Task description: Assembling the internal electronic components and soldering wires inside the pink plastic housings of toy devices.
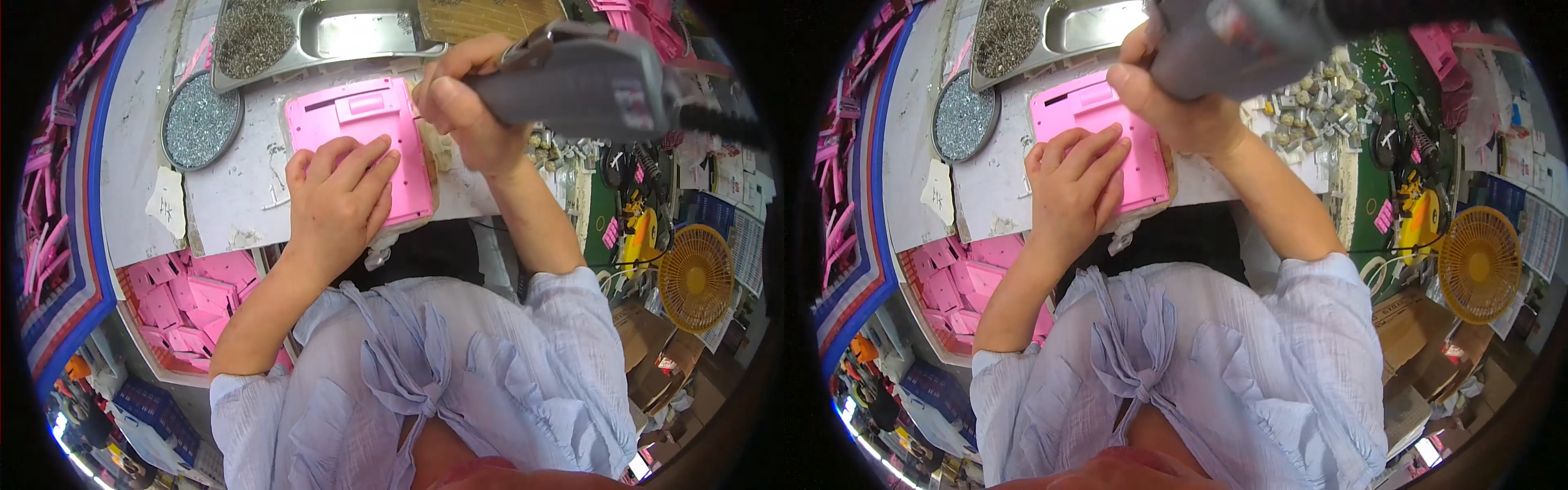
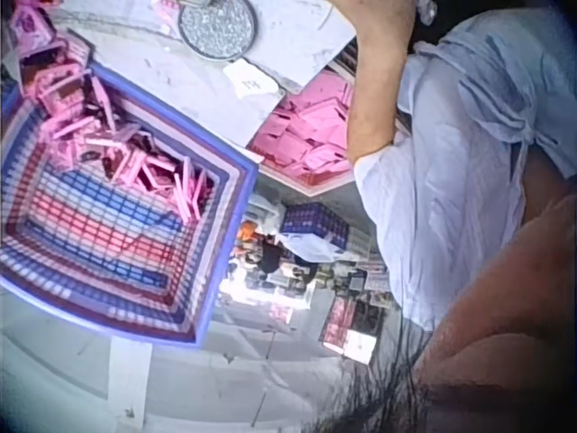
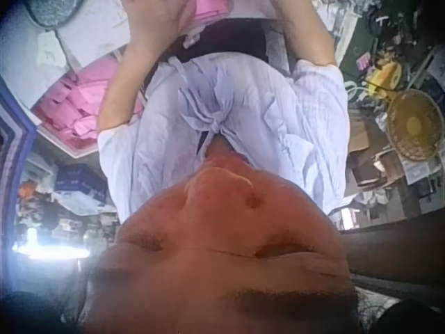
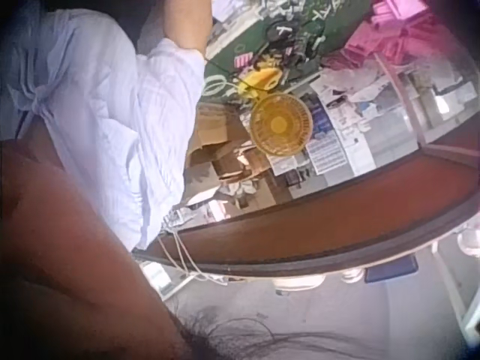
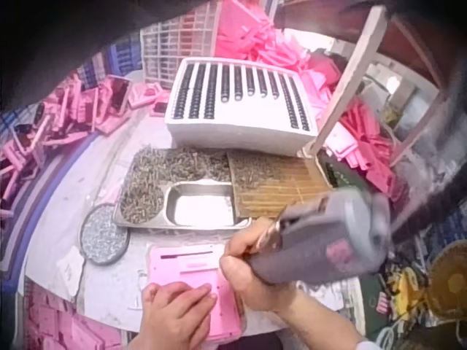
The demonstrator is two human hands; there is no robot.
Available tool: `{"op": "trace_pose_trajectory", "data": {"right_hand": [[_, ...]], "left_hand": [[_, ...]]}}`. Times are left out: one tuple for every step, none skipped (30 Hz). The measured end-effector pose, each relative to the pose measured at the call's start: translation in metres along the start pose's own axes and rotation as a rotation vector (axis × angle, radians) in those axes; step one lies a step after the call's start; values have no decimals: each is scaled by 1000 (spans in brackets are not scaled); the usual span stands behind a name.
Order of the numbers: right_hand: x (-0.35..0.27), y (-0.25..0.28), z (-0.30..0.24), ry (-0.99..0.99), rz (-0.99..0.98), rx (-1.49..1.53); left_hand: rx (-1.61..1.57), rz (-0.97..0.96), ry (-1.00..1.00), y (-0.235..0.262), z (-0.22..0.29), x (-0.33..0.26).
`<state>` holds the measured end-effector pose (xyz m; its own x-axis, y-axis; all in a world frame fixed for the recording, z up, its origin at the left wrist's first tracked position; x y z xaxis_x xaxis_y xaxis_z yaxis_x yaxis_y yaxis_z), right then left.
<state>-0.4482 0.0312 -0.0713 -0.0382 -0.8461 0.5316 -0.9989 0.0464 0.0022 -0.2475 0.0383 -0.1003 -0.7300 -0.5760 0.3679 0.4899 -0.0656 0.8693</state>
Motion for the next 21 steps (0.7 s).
{"op": "trace_pose_trajectory", "data": {"right_hand": [[-1,6,-7,-35,-9,76],[-3,3,-14,0,6,227],[-3,3,-21,43,14,372],[0,6,-24,52,-7,311],[1,8,-25,62,-27,251],[3,9,-20,15,0,249],[3,8,-13,-32,27,248],[5,7,-9,-78,54,247],[5,7,-8,-52,82,278],[6,5,-9,-27,109,308],[6,4,-8,-2,137,338],[-7,9,12,-178,198,54],[-3,4,18,-134,165,304],[-3,7,17,-137,141,279],[-4,8,15,-141,122,261],[-3,8,6,-133,100,272],[-4,6,-12,-126,79,283],[-14,3,-19,-126,47,210],[-22,2,-26,-121,15,127],[-34,1,-34,-123,-11,45],[-43,-1,-30,-130,-12,-14]], "left_hand": [[0,4,4,-1,-1,-1],[1,8,7,-1,-1,-2],[5,11,5,-2,-1,-1],[9,14,3,-2,-2,0],[14,16,1,-2,-1,0],[10,20,0,-2,-2,1],[7,24,-1,-2,-2,0],[3,28,-1,-2,-2,1],[-1,25,6,-2,-2,0],[-6,21,13,-2,-1,1],[-11,18,20,-2,-1,0],[-26,18,9,-3,1,0],[-25,27,6,-4,0,1],[-25,35,1,-6,-1,1],[-22,31,6,-4,-2,-1],[-21,33,14,-4,-2,-2],[-20,36,22,-5,-3,-3],[-9,36,26,-5,-2,-3],[-9,32,24,-3,-2,-3],[-9,27,22,-3,-2,-3],[-5,28,14,-3,-1,-2]]}}
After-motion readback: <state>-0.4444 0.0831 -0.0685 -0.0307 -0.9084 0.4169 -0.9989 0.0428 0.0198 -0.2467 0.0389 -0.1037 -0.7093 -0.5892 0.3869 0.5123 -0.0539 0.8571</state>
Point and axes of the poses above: each hand's wrist, its own x-axis towards the middle knuckle, its own y-axis out of the back of the hand, z = x × y, the point moved 2 cm from there along x, towards the middle knuckle, and after that the axes turned 3 degrees about x, right-handed, at the moved point
